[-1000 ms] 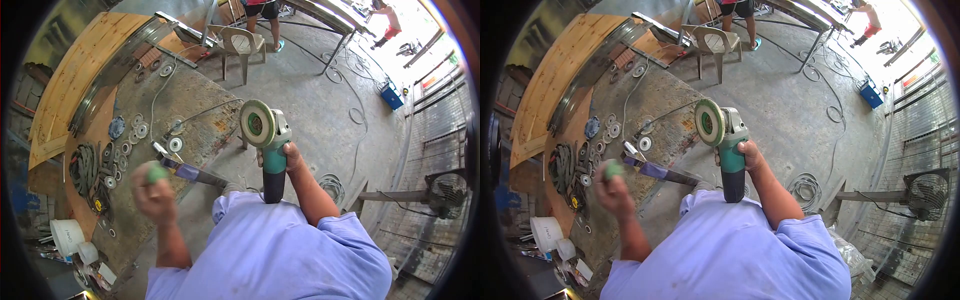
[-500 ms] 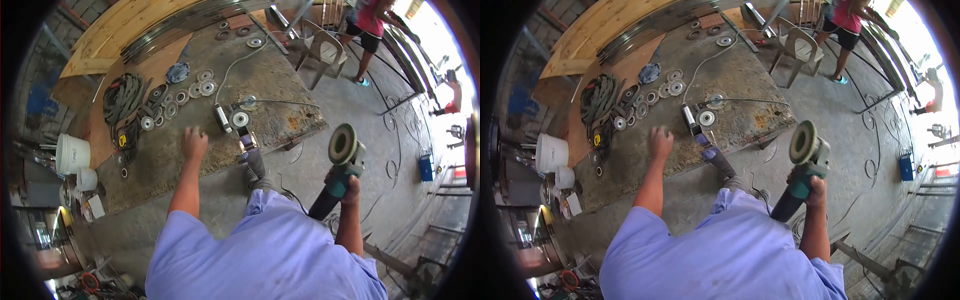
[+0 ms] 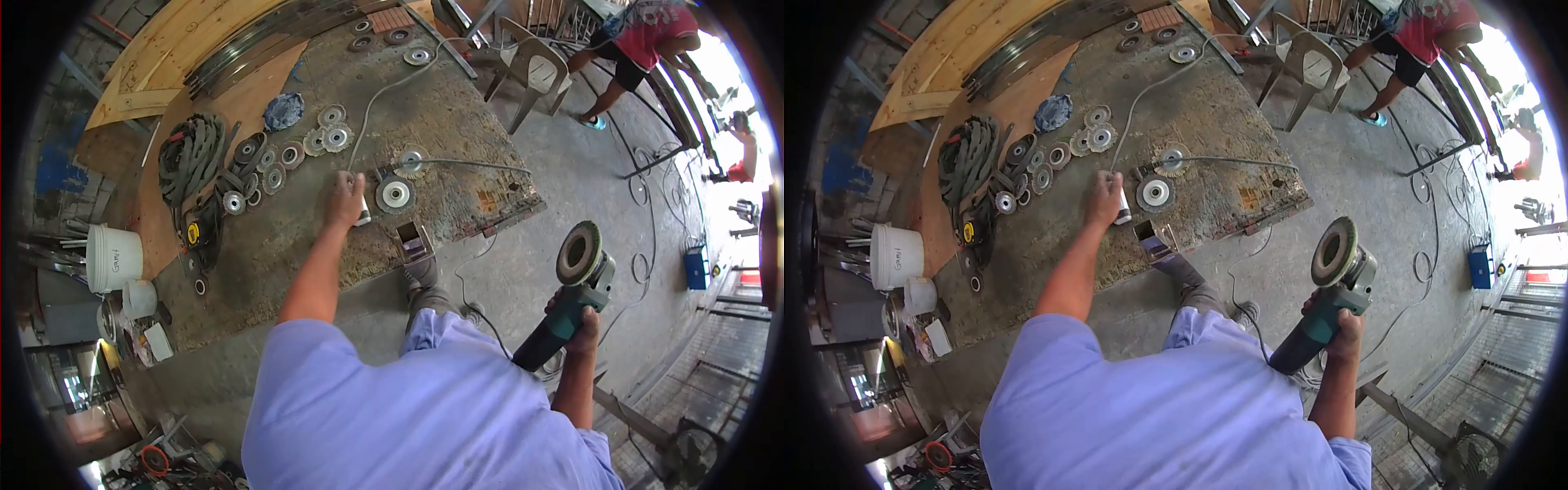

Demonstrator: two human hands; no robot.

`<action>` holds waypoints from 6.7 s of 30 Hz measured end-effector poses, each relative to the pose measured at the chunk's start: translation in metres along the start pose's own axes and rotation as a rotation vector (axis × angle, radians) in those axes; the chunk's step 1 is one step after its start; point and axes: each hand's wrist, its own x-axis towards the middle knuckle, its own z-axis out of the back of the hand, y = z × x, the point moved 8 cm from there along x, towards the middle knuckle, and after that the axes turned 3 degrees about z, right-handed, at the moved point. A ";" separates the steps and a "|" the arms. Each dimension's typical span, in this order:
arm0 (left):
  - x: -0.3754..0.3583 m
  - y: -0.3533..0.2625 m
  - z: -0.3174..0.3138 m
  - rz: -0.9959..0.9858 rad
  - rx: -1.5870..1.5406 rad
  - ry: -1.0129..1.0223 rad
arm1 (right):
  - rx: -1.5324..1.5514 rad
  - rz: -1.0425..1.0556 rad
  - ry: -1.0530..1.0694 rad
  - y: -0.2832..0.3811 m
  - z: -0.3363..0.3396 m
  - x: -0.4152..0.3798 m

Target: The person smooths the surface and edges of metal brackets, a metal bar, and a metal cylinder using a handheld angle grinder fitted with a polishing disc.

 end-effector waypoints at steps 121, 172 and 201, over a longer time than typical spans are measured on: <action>-0.303 -0.293 0.006 0.301 -2.104 1.019 | -1.761 -0.457 0.936 0.061 -0.308 0.085; -0.298 -0.299 0.001 0.346 -1.888 1.187 | -1.773 -0.420 0.890 0.067 -0.295 0.086; -0.244 -0.102 0.017 0.213 -0.348 0.232 | -1.813 -0.413 0.762 0.121 -0.248 0.095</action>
